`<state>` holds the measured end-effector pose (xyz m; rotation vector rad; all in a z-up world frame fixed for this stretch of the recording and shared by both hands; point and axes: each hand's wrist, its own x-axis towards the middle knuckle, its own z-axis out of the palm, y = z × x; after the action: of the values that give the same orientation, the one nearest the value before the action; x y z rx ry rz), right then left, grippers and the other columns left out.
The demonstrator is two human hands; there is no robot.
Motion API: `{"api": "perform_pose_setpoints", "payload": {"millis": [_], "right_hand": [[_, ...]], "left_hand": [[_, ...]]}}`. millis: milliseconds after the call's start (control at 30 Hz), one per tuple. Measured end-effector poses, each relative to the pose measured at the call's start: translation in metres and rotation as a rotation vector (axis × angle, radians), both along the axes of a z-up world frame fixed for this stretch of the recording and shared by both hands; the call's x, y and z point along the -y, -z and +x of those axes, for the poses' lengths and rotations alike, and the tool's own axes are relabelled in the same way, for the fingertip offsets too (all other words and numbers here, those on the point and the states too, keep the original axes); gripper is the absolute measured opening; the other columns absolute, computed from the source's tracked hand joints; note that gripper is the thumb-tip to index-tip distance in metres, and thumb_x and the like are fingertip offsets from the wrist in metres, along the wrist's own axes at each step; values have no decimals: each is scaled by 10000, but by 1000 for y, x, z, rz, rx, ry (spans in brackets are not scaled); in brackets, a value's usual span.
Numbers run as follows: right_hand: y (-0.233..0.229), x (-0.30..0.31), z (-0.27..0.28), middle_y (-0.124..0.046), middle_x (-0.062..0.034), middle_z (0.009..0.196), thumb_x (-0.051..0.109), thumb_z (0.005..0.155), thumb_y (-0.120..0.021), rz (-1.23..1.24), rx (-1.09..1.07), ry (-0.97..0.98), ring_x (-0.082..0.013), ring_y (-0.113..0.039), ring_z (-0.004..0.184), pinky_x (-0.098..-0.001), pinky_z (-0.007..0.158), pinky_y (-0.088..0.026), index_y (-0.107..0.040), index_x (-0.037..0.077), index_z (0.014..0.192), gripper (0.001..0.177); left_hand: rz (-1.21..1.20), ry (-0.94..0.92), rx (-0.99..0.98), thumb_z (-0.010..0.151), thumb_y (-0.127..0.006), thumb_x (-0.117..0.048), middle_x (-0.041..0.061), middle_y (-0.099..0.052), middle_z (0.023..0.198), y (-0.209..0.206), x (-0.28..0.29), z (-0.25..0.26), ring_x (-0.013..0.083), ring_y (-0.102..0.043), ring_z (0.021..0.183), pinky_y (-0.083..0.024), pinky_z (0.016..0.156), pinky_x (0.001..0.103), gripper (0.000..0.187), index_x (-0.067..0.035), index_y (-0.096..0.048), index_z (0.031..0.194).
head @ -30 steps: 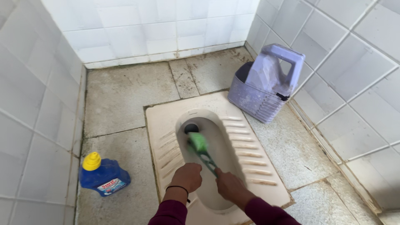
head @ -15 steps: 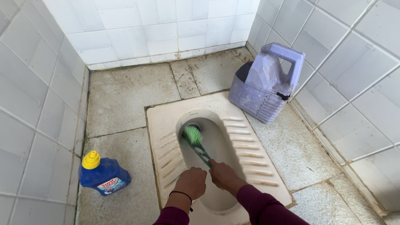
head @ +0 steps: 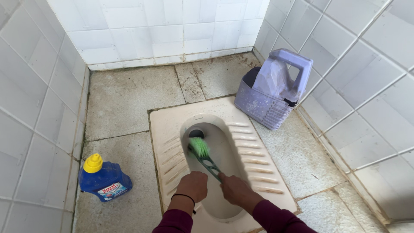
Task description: The person scrubs a squat toilet with a green brush and repeatedly pours water from a purple container to rinse the bowl. The person continues scrubbing different areas of the toilet throughout the clip.
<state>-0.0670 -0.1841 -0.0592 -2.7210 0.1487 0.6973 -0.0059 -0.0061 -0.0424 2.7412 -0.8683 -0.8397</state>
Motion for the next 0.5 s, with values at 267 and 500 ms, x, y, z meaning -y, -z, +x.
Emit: {"api": "perform_pose_setpoints", "payload": {"millis": [267, 500], "right_hand": [[-17, -3, -9, -739, -174, 914, 233, 1017, -502, 4, -28, 105, -356, -742, 866, -488, 821, -551, -539, 109, 1325, 335], [6, 1, -7, -725, -202, 943, 192, 902, -659, -108, 114, 76, -382, -723, 863, -481, 775, -574, -489, -53, 1303, 500]], "left_hand": [[-246, -309, -191, 957, -569, -185, 118, -625, 1383, 8, 14, -10, 312, -603, 1269, -488, 1082, 419, 404, -119, -625, 1351], [-470, -842, -718, 1065, -430, -307, 161, -692, 1248, 44, 45, -13, 370, -675, 1160, -567, 1011, 477, 457, -177, -440, 1503]]}}
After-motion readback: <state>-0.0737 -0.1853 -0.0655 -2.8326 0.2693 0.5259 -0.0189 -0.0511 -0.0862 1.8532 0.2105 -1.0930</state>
